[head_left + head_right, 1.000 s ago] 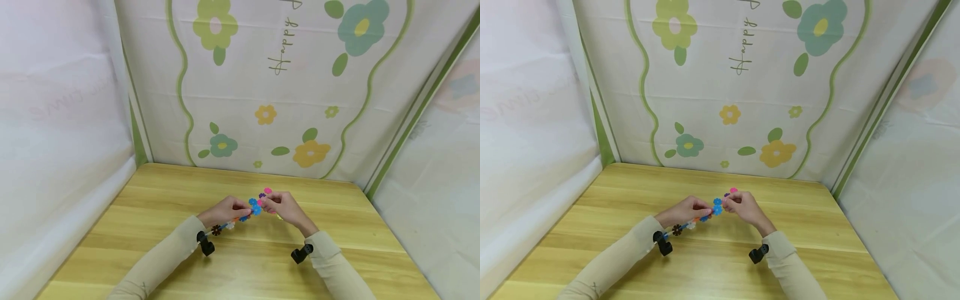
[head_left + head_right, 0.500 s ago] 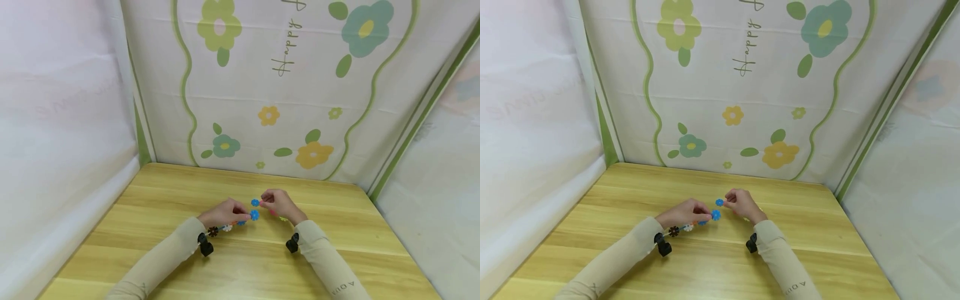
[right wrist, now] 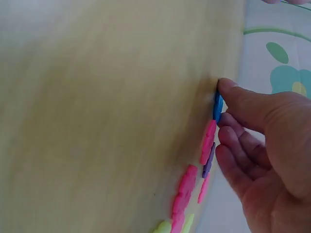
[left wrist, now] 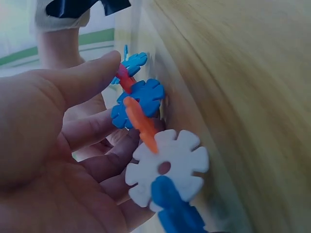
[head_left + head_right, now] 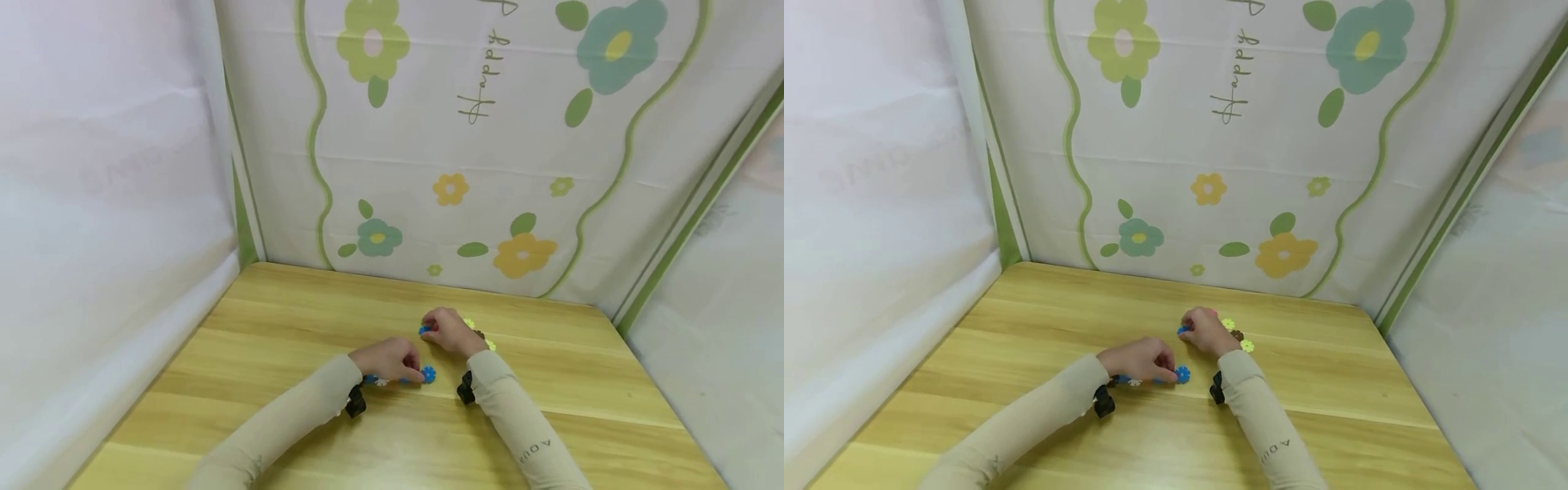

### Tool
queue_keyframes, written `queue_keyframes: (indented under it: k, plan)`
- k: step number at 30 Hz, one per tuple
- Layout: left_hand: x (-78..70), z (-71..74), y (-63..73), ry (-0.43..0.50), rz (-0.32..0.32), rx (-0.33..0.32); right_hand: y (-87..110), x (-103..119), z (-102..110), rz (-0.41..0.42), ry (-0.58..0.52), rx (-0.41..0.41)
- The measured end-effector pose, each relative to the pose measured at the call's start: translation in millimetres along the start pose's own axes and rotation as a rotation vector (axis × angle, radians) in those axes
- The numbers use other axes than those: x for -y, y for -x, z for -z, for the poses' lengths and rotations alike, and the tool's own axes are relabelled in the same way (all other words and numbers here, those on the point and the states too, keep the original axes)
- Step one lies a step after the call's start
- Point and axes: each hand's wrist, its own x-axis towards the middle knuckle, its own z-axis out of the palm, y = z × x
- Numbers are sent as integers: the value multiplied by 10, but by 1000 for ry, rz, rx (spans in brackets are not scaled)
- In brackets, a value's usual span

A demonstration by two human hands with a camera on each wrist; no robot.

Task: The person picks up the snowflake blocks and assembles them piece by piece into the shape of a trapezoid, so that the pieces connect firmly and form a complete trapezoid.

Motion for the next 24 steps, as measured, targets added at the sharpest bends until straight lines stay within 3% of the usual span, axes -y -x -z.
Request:
queue_keyframes:
  k: [9, 16, 20, 24]
  plan:
    - [-208, -80, -211, -79, -33, 60, 53, -62, 145, -37, -62, 30]
    - [-319, -129, -361, -82, -93, 94, 272, -145, 421, -17, -97, 70]
    - [-251, -17, -277, -82, -87, 62, 396, -146, 550, -18, -116, 71]
    - [-51, 198, -49, -45, -58, -5, 508, -114, 618, 12, -126, 61]
